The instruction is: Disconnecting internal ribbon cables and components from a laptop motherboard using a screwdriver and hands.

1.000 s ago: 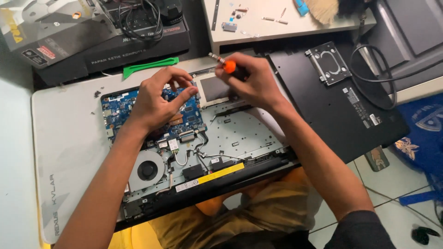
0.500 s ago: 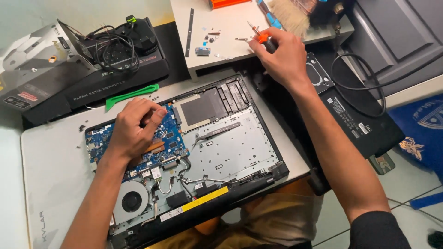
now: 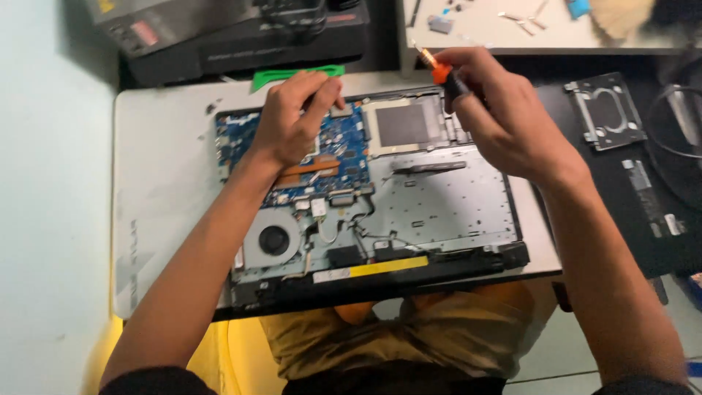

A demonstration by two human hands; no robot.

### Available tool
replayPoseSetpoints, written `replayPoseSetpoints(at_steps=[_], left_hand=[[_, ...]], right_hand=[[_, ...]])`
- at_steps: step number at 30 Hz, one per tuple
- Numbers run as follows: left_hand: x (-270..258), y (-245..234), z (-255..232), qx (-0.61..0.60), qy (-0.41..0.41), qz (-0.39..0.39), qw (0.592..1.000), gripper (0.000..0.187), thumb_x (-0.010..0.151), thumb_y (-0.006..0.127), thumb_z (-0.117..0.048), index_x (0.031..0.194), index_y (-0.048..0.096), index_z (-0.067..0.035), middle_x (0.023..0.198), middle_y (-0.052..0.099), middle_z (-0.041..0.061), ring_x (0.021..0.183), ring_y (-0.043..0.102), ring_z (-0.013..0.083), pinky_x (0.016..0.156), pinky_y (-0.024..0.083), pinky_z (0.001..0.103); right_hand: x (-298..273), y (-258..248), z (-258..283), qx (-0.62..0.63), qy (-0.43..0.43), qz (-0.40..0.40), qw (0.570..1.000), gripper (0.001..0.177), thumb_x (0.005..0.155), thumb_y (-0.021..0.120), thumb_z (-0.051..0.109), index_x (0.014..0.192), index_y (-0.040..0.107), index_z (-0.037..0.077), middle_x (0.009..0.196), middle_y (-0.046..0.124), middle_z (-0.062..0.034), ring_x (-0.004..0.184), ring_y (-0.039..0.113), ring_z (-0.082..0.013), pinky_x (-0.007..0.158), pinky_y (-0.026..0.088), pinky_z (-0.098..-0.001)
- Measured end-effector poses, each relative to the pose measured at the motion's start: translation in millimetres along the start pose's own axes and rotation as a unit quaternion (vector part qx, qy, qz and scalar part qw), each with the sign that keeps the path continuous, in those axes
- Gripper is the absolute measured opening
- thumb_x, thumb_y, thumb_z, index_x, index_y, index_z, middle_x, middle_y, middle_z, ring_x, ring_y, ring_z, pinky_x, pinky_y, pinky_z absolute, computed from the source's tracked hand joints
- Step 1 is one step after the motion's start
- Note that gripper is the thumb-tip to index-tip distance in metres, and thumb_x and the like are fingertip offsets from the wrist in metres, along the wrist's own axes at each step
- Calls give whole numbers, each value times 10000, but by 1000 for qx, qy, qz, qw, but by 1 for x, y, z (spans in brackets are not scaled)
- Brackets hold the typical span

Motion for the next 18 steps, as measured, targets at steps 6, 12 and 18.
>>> replayPoseSetpoints(at_steps=[6, 12, 18], left_hand=[[-5, -6, 2, -79, 21, -42, 996, 403, 1255, 545, -399, 1005, 693, -120, 818, 584, -8, 701, 481, 114, 668, 356, 337], [-4, -9, 3, 73, 109, -7, 991, 147, 1085, 776, -243, 997, 743, -130, 939, 682, 35, 894, 622, 204, 783, 521, 396], [-8, 13, -3, 189, 182, 160, 952, 439, 1148, 764, -262, 1584, 809, -261, 1555, 570, 162, 1472, 527, 365, 1215, 358, 648]], right_hand=[[18, 83, -28, 242, -32, 121, 962, 452, 1179, 604, 37, 1630, 629, 49, 1109, 770, -86, 800, 580, -93, 661, 460, -239], [19, 82, -67, 206, -54, -93, 973, 402, 1100, 494, 15, 1453, 685, -8, 1042, 739, -204, 816, 641, -220, 676, 520, -288], [21, 79, -90, 249, 6, -93, 964, 384, 1105, 517, 152, 1427, 697, 47, 1033, 714, -164, 801, 661, -193, 610, 475, -271]])
Point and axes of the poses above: each hand's wrist, its own x-axis towards the middle knuckle, its own y-axis out of the palm, z = x × y, the point moved 3 cm from there along x, towards the middle knuckle
